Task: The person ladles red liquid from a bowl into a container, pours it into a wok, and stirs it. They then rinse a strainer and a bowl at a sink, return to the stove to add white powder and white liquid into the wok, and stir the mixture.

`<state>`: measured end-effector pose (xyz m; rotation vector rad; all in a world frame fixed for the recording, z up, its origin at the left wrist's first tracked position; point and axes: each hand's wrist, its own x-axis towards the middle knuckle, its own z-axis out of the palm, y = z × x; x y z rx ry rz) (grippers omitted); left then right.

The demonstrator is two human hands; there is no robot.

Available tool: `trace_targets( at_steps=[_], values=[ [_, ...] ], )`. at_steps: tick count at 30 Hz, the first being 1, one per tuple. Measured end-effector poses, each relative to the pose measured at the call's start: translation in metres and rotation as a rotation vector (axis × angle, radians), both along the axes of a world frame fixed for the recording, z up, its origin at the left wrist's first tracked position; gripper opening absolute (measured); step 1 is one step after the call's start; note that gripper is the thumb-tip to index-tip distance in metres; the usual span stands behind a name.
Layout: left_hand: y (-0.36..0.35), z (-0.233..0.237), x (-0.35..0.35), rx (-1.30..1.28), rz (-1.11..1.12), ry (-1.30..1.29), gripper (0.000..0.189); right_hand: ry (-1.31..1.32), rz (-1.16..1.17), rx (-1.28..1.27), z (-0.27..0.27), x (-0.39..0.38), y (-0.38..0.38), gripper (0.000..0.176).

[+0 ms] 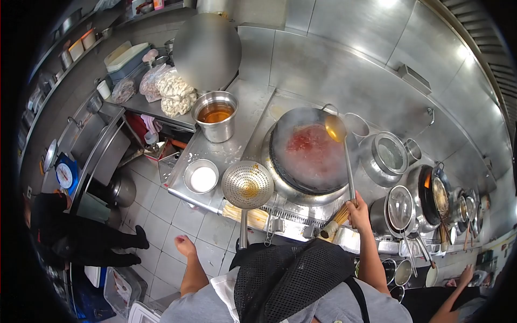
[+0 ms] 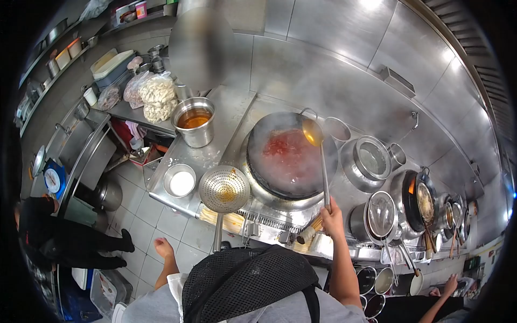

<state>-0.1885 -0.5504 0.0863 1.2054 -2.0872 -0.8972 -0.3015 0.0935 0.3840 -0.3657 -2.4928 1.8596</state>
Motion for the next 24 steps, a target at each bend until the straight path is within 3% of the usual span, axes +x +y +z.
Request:
trace_targets(
  at_steps=[1, 3, 5, 7, 8, 10, 11, 12, 13, 15, 17, 19, 20, 21, 22, 24],
  values=[
    [-0.004, 0.015, -0.016, -0.032, 0.009, 0.290, 0.009, 0.002, -0.008, -0.004, -0.015, -0.004, 0.004, 0.056],
    [-0.002, 0.070, -0.051, 0.024, -0.126, 0.449, 0.012, 0.048, -0.056, 0.273, -0.050, -0.007, 0.012, 0.059],
    [0.018, 0.128, -0.088, 0.073, -0.241, 0.598, 0.011, 0.011, -0.105, 0.278, -0.040, 0.008, -0.015, 0.053],
    [0.059, 0.185, -0.119, 0.207, -0.424, 0.649, 0.012, -0.259, -0.081, -0.144, -0.017, 0.021, -0.044, 0.037],
    [0.083, 0.202, -0.135, 0.186, -0.543, 0.609, 0.012, -0.260, -0.076, -0.142, -0.023, 0.022, -0.043, 0.037],
    [0.144, 0.236, -0.162, 0.204, -0.860, 0.565, 0.010, -0.482, 0.027, -1.449, -0.039, 0.026, -0.042, 0.029],
    [0.177, 0.231, -0.179, 0.146, -0.989, 0.591, 0.011, -0.482, 0.029, -1.449, -0.034, 0.026, -0.045, 0.029],
    [0.221, 0.275, -0.173, 0.120, -1.116, 0.548, 0.012, -0.503, 0.015, -1.665, -0.023, 0.022, -0.048, 0.028],
    [0.253, 0.291, -0.174, -0.010, -1.274, 0.451, 0.013, -0.520, 0.000, -1.883, -0.012, 0.018, -0.049, 0.027],
    [0.311, 0.296, -0.184, -0.202, -1.482, 0.375, 0.016, -0.522, -0.010, -1.833, -0.004, 0.014, -0.046, 0.026],
    [0.349, 0.295, -0.195, -0.447, -1.630, 0.363, 0.020, -0.511, 0.022, -1.501, -0.002, 0.013, -0.039, 0.021],
    [0.375, 0.265, -0.212, -0.634, -1.642, 0.358, 0.020, -0.476, 0.040, -1.393, 0.018, 0.017, -0.033, 0.016],
    [0.380, 0.259, -0.215, -0.640, -1.643, 0.375, 0.020, -0.428, 0.028, -1.186, 0.034, 0.022, -0.031, 0.018],
    [0.385, 0.256, -0.217, -0.671, -1.665, 0.168, 0.021, -0.377, 0.011, -0.978, 0.048, 0.026, -0.028, 0.019],
    [0.390, 0.253, -0.219, -0.698, -1.676, -0.042, 0.021, -0.331, 0.020, -0.918, 0.059, 0.030, -0.025, 0.018],
    [0.395, 0.246, -0.223, -0.697, -1.690, -0.030, 0.022, -0.273, -0.002, -0.792, 0.077, 0.035, -0.020, 0.017]
  ],
)
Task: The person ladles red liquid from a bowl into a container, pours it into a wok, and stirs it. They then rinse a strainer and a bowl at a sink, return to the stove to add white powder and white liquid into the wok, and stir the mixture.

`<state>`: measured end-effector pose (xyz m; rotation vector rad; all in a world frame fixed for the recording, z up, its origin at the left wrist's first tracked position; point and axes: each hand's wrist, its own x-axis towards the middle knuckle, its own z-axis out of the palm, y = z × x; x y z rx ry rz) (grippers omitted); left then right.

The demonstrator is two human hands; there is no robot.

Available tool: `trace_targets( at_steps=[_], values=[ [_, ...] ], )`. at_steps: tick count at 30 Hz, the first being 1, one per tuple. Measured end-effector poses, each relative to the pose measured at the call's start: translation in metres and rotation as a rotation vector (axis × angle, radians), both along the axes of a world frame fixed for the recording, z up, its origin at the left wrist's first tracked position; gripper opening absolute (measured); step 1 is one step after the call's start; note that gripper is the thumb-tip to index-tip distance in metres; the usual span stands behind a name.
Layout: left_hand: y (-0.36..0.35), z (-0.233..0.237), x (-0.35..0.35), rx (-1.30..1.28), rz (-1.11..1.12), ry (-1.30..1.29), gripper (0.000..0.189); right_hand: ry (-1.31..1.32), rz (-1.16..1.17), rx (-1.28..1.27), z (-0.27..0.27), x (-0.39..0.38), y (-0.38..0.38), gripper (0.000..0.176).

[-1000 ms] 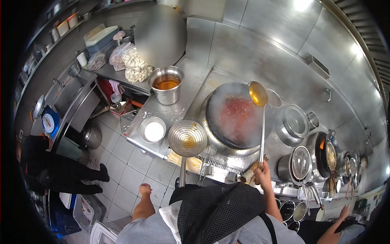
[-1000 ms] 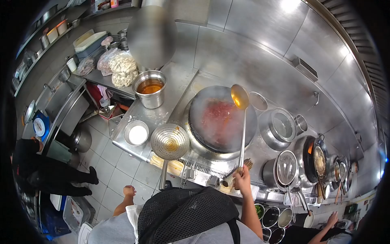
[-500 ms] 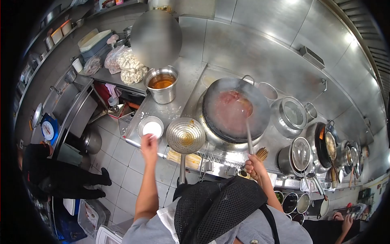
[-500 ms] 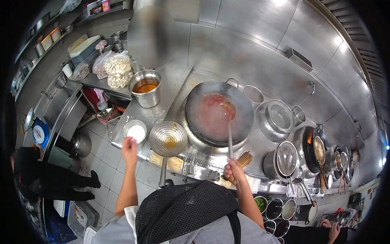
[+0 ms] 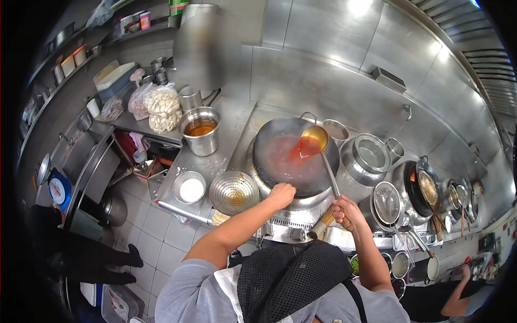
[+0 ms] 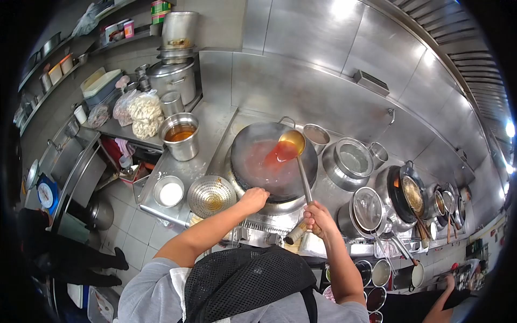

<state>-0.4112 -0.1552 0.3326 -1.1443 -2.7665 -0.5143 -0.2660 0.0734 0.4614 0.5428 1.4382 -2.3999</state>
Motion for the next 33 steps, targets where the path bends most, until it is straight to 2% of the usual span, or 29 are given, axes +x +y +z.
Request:
trace_targets(
  at_steps=[1, 3, 5, 6, 7, 9, 11, 13, 14, 15, 17, 19, 22, 24, 25, 27, 28, 29, 30, 31, 33],
  values=[
    [-0.001, -0.003, -0.003, -0.002, -0.004, -0.012, 0.022, 0.032, -0.015, 0.122, 0.008, 0.003, 0.001, 0.015],
    [-0.006, -0.003, -0.004, -0.007, -0.019, -0.018, 0.023, 0.074, -0.017, 0.166, 0.023, 0.010, 0.002, 0.014],
    [-0.008, -0.003, -0.002, 0.058, -0.019, 0.006, 0.026, 0.206, -0.020, 0.338, 0.037, 0.016, 0.001, 0.017],
    [-0.009, -0.003, -0.002, 0.061, -0.023, 0.011, 0.026, 0.230, -0.055, 0.383, 0.038, 0.021, -0.001, 0.031],
    [-0.011, -0.004, -0.001, 0.071, -0.025, 0.013, 0.027, 0.234, -0.056, 0.386, 0.035, 0.023, -0.001, 0.031],
    [-0.012, 0.001, 0.000, 0.083, -0.020, 0.012, 0.029, 0.399, -0.066, 0.516, 0.020, 0.027, -0.005, 0.044],
    [-0.014, 0.004, 0.003, 0.108, -0.003, -0.067, 0.031, 0.383, -0.098, 0.550, 0.003, 0.018, -0.007, 0.045],
    [-0.014, 0.001, 0.004, 0.121, 0.004, -0.059, 0.031, 0.236, -0.004, 0.471, -0.018, 0.010, 0.001, 0.046],
    [-0.015, -0.003, 0.006, 0.141, 0.008, -0.041, 0.032, 0.293, 0.018, 0.552, -0.027, 0.006, 0.001, 0.052],
    [-0.018, -0.007, 0.010, 0.227, -0.003, -0.054, 0.031, 0.276, 0.027, 0.547, -0.038, 0.009, -0.002, 0.052],
    [-0.031, -0.009, 0.025, 0.452, -0.037, 0.071, 0.027, 0.279, 0.018, 0.717, -0.054, 0.010, -0.011, 0.057],
    [-0.062, 0.002, 0.050, 0.512, 0.020, 0.029, 0.027, 0.234, 0.075, 0.747, -0.068, 0.019, -0.014, 0.059],
    [-0.124, -0.012, 0.088, 0.715, 0.239, -0.087, 0.030, 0.104, 0.088, 0.590, -0.073, 0.021, -0.024, 0.054],
    [-0.171, -0.029, 0.109, 0.709, 0.436, -0.087, 0.035, -0.143, 0.054, 0.002, -0.091, 0.002, -0.011, 0.049],
    [-0.197, -0.050, 0.117, 0.733, 0.524, -0.069, 0.038, -0.159, 0.035, -0.220, -0.100, -0.010, -0.004, 0.044],
    [-0.242, -0.084, 0.139, 0.768, 0.734, -0.087, 0.045, -0.145, 0.031, -0.171, -0.103, -0.024, -0.006, 0.051],
    [-0.261, -0.093, 0.151, 0.776, 0.856, -0.118, 0.048, -0.058, 0.053, 0.131, -0.111, -0.025, -0.011, 0.056],
    [-0.279, -0.104, 0.162, 0.758, 0.858, -0.126, 0.048, 0.029, 0.081, 0.433, -0.122, -0.026, -0.017, 0.062],
    [-0.296, -0.118, 0.176, 0.733, 0.961, -0.130, 0.049, 0.143, 0.113, 0.753, -0.144, -0.025, -0.016, 0.071],
    [-0.313, -0.135, 0.195, 0.705, 1.069, -0.131, 0.050, 0.175, 0.116, 1.028, -0.141, -0.018, -0.023, 0.071],
    [-0.342, -0.186, 0.233, 0.732, 1.182, -0.210, 0.049, 0.133, 0.045, 0.840, -0.143, -0.005, -0.031, 0.069]
  ],
)
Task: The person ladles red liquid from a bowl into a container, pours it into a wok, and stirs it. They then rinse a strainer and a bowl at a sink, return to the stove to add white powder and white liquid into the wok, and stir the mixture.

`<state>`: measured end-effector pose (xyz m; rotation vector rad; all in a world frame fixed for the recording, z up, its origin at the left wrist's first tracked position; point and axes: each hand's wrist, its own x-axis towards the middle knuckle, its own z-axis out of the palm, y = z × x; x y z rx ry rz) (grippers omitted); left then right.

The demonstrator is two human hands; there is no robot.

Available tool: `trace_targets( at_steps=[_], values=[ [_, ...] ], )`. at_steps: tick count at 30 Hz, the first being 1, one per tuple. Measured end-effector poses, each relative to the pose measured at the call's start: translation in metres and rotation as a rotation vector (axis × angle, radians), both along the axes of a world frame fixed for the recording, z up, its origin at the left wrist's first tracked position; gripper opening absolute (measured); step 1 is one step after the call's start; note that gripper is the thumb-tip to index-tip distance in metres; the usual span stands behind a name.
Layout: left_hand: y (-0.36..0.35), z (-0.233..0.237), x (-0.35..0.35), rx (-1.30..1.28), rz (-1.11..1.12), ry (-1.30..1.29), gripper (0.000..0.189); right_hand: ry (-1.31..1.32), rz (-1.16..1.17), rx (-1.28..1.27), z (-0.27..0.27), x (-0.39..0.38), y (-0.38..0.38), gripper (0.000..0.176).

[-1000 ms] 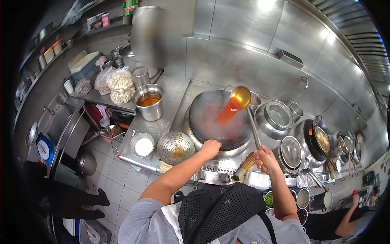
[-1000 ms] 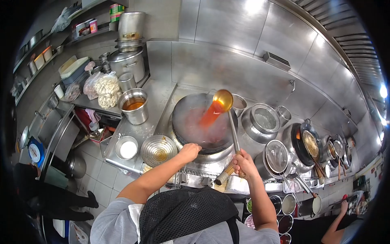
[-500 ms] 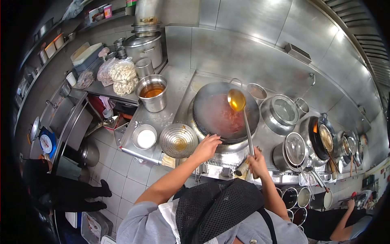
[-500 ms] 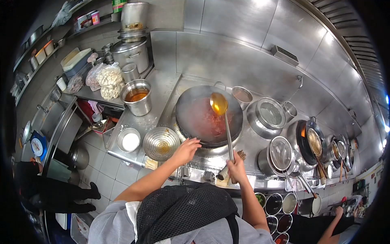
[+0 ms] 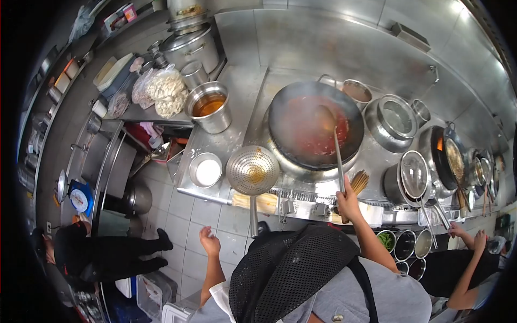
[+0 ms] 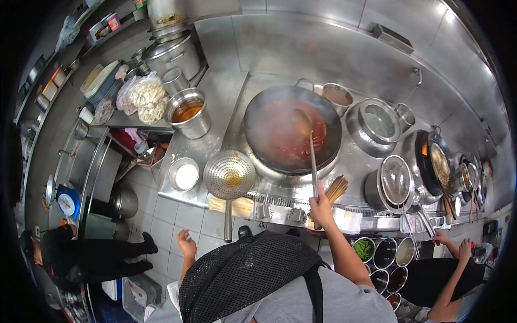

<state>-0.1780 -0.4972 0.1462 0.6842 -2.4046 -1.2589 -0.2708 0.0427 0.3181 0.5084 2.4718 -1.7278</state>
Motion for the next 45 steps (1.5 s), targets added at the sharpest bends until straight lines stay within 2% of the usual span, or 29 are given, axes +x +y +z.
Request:
trace_targets(
  at_steps=[2, 3, 4, 5, 6, 7, 8, 9, 10, 11, 13, 14, 16, 17, 19, 22, 24, 26, 28, 29, 32, 34, 36, 37, 39, 40, 42, 44, 45],
  values=[
    [-0.027, -0.064, 0.044, 0.132, 0.114, -0.253, 0.047, -0.183, -0.094, -0.501, 0.039, 0.003, -0.014, 0.073],
    [-0.037, -0.095, 0.067, 0.183, 0.149, -0.442, 0.046, -0.253, -0.132, -0.831, 0.049, -0.002, -0.012, 0.066],
    [-0.039, -0.126, 0.095, 0.039, 0.021, -0.552, 0.043, -0.320, -0.176, -1.161, 0.053, -0.007, -0.002, 0.060],
    [-0.033, -0.141, 0.119, -0.104, -0.110, -0.658, 0.040, -0.438, -0.227, -1.434, 0.038, -0.021, 0.019, 0.041],
    [-0.022, -0.128, 0.130, 0.832, 0.116, -0.717, 0.033, -0.466, -0.256, -1.558, 0.037, -0.032, 0.032, 0.032],
    [-0.014, -0.119, 0.143, 0.277, -0.534, -0.897, 0.034, -0.424, -0.215, -1.426, 0.039, -0.040, 0.037, 0.039],
    [-0.012, -0.117, 0.157, -0.408, -1.001, -0.770, 0.037, -0.380, -0.177, -1.292, 0.040, -0.043, 0.040, 0.046],
    [-0.008, -0.120, 0.163, -0.129, -0.806, -0.891, 0.037, -0.378, -0.184, -1.291, 0.038, -0.039, 0.036, 0.046],
    [-0.002, -0.123, 0.168, 0.146, -0.597, -0.991, 0.036, -0.259, -0.087, -0.719, 0.033, -0.033, 0.027, 0.053],
    [0.004, -0.122, 0.165, 0.145, -0.601, -0.986, 0.036, -0.135, 0.010, -0.147, 0.031, -0.029, 0.019, 0.061],
    [0.008, -0.131, 0.168, 0.585, -0.294, -0.888, 0.032, -0.158, -0.020, -0.263, 0.038, -0.016, 0.005, 0.059],
    [0.009, -0.130, 0.161, 0.590, -0.288, -0.882, 0.032, -0.187, -0.049, -0.381, 0.045, -0.007, -0.003, 0.058],
    [-0.004, -0.147, 0.143, 1.305, 0.260, -0.737, 0.030, -0.250, -0.100, -0.613, 0.060, 0.006, -0.013, 0.056],
    [-0.007, -0.151, 0.139, 1.104, 0.160, -0.706, 0.030, -0.284, -0.128, -0.729, 0.063, 0.008, -0.015, 0.055],
    [0.005, -0.104, 0.108, 0.643, 0.022, -0.673, 0.033, -0.292, -0.115, -0.757, 0.059, 0.001, -0.006, 0.055],
    [0.001, -0.104, 0.068, 0.864, 0.177, -0.685, 0.036, -0.308, -0.090, -0.847, 0.048, -0.022, 0.023, 0.057],
    [0.002, -0.102, 0.052, 0.855, 0.144, -0.651, 0.036, -0.333, -0.049, -0.907, 0.047, -0.037, 0.023, 0.058],
    [0.000, -0.095, 0.045, 0.839, 0.131, -0.611, 0.035, -0.082, 0.085, -0.076, 0.018, -0.032, 0.012, 0.070],
    [0.001, -0.088, 0.032, 0.648, 0.095, -0.539, 0.034, 0.294, 0.130, 0.555, -0.020, -0.019, 0.012, 0.070],
    [0.000, -0.084, 0.024, 0.651, 0.116, -0.477, 0.027, 0.304, 0.125, 0.549, -0.013, -0.020, 0.007, 0.070],
    [-0.008, -0.067, -0.007, 0.751, 0.180, -0.208, 0.020, -0.242, -0.147, -0.738, 0.042, -0.001, -0.009, 0.065],
    [-0.011, -0.041, -0.041, 0.783, 0.180, -0.169, 0.025, -0.448, -0.270, -1.480, 0.027, -0.015, 0.021, 0.040],
    [-0.016, -0.019, -0.077, 0.883, 0.202, -0.053, 0.037, -0.536, -0.226, -1.708, 0.032, -0.032, 0.039, 0.056],
    [-0.018, -0.008, -0.093, 0.877, 0.179, -0.064, 0.037, -0.515, -0.243, -1.720, 0.033, -0.035, 0.034, 0.056],
    [-0.019, 0.018, -0.123, 0.927, 0.143, -0.009, 0.052, -0.246, -0.114, -0.608, 0.049, -0.037, 0.010, 0.061],
    [-0.018, 0.029, -0.133, 0.923, 0.115, -0.010, 0.052, -0.228, -0.133, -0.617, 0.034, -0.032, 0.009, 0.061],
    [-0.018, 0.043, -0.155, 0.974, 0.145, -0.041, 0.055, 0.081, 0.006, 0.189, 0.008, -0.020, -0.004, 0.069],
    [-0.019, 0.043, -0.167, 0.987, 0.112, -0.033, 0.055, -0.115, -0.053, -0.034, 0.015, -0.003, -0.012, 0.072],
    [-0.019, 0.041, -0.171, 0.970, 0.121, -0.037, 0.054, -0.186, -0.084, -0.403, 0.030, 0.000, -0.016, 0.071]
  ],
)
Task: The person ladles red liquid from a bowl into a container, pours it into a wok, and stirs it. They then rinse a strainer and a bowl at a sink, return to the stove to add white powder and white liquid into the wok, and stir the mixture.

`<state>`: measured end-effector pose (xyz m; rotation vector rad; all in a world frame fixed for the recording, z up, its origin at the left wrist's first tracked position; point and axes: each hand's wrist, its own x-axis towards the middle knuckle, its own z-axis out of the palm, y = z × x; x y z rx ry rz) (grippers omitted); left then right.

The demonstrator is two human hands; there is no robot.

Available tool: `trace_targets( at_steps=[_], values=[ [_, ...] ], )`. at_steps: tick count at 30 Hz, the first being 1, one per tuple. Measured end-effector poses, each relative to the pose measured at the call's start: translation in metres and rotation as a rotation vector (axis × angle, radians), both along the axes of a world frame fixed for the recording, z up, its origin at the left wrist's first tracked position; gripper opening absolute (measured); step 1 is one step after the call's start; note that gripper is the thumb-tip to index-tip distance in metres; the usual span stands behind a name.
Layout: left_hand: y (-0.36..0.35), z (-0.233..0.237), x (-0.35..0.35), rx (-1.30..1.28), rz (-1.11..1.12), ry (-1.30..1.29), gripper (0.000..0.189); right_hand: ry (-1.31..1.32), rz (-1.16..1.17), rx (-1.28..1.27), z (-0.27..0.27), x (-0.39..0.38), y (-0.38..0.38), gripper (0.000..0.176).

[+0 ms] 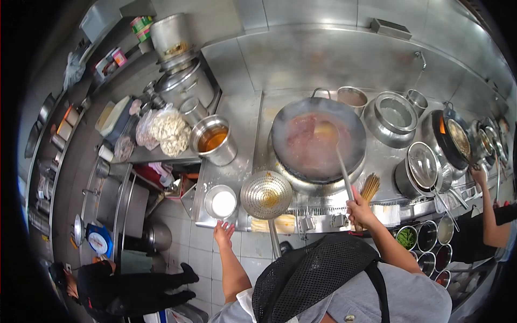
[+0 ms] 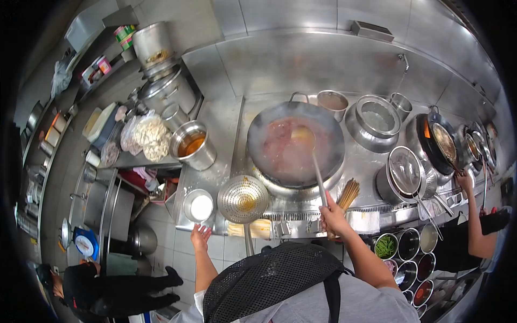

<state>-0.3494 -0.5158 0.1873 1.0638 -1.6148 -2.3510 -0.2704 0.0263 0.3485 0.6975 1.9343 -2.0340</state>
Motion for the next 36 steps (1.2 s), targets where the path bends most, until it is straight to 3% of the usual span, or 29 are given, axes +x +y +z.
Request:
trace_targets(
  at_steps=[2, 3, 5, 6, 7, 9, 10, 13, 14, 15, 17, 18, 19, 21, 22, 24, 25, 27, 28, 29, 31, 35, 36],
  values=[
    [0.000, -0.004, -0.007, 0.013, 0.010, 0.006, 0.052, -0.150, -0.110, -0.675, 0.032, 0.000, -0.002, 0.066],
    [0.002, -0.002, -0.010, 0.008, -0.013, 0.019, 0.052, -0.130, -0.127, -0.684, 0.030, -0.008, 0.009, 0.066],
    [0.008, 0.000, -0.015, 0.019, 0.065, 0.008, 0.048, -0.260, -0.134, -1.234, 0.010, -0.025, 0.035, 0.063],
    [0.008, -0.003, -0.018, 0.009, 0.034, 0.017, 0.048, -0.165, -0.023, -1.021, 0.004, -0.032, 0.039, 0.065],
    [0.009, -0.006, -0.019, 0.026, 0.059, 0.039, 0.042, -0.142, -0.046, -1.034, -0.005, -0.032, 0.037, 0.065],
    [0.005, -0.018, -0.023, 0.035, 0.054, 0.070, 0.037, 0.095, 0.092, 0.146, -0.011, -0.036, 0.022, 0.068],
    [0.000, -0.026, -0.026, 0.093, 0.057, 0.095, 0.031, 0.185, 0.130, 0.538, -0.011, -0.031, 0.016, 0.071],
    [0.003, -0.026, -0.035, 0.160, 0.083, 0.122, 0.018, 0.307, 0.047, 0.658, -0.011, -0.011, 0.002, 0.071],
    [0.002, -0.027, -0.038, 0.155, 0.077, 0.121, 0.016, 0.126, 0.008, 0.180, -0.009, -0.001, 0.002, 0.070],
    [0.001, -0.029, -0.037, 0.148, 0.075, 0.119, 0.015, 0.121, 0.011, 0.178, -0.005, -0.002, 0.008, 0.070],
    [0.003, -0.024, -0.037, 0.108, 0.073, 0.126, 0.013, -0.135, -0.117, -0.916, 0.003, -0.008, 0.018, 0.067],
    [0.004, -0.021, -0.039, 0.091, 0.070, 0.135, 0.012, -0.187, -0.130, -1.118, 0.006, -0.018, 0.028, 0.063],
    [0.006, -0.019, -0.041, 0.077, 0.065, 0.145, 0.011, -0.203, -0.142, -1.127, 0.008, -0.027, 0.036, 0.064],
    [0.004, -0.006, -0.046, 0.073, 0.053, 0.172, 0.011, -0.020, 0.027, -0.676, -0.003, -0.039, 0.042, 0.069],
    [0.001, 0.002, -0.051, 0.058, 0.025, 0.213, 0.011, -0.019, 0.026, -0.687, -0.011, -0.037, 0.038, 0.069],
    [0.007, 0.042, -0.062, 0.002, -0.008, 0.236, 0.011, 0.242, 0.113, 0.572, -0.019, -0.035, 0.024, 0.075],
    [0.009, 0.063, -0.067, -0.010, -0.006, 0.239, 0.011, 0.207, 0.134, 0.792, -0.013, -0.024, 0.020, 0.079],
    [0.012, 0.100, -0.082, -0.050, -0.177, 0.304, 0.009, 0.285, 0.085, 0.796, -0.034, -0.012, 0.022, 0.076],
    [0.016, 0.118, -0.089, -0.049, -0.200, 0.311, 0.008, 0.105, 0.053, 0.391, 0.005, -0.002, 0.015, 0.066],
    [0.022, 0.133, -0.098, -0.047, -0.222, 0.317, 0.009, 0.110, 0.061, 0.389, 0.005, -0.006, 0.019, 0.066],
    [0.030, 0.155, -0.119, -0.077, -0.351, 0.340, 0.013, -0.106, -0.131, -0.906, 0.003, -0.012, 0.027, 0.059],
    [0.070, 0.199, -0.156, -0.035, -0.448, 0.343, 0.011, -0.132, -0.074, -0.995, 0.016, -0.047, 0.049, 0.060],
    [0.081, 0.208, -0.163, -0.059, -0.446, 0.351, 0.010, -0.069, -0.017, -0.795, 0.000, -0.053, 0.052, 0.066]
  ],
)
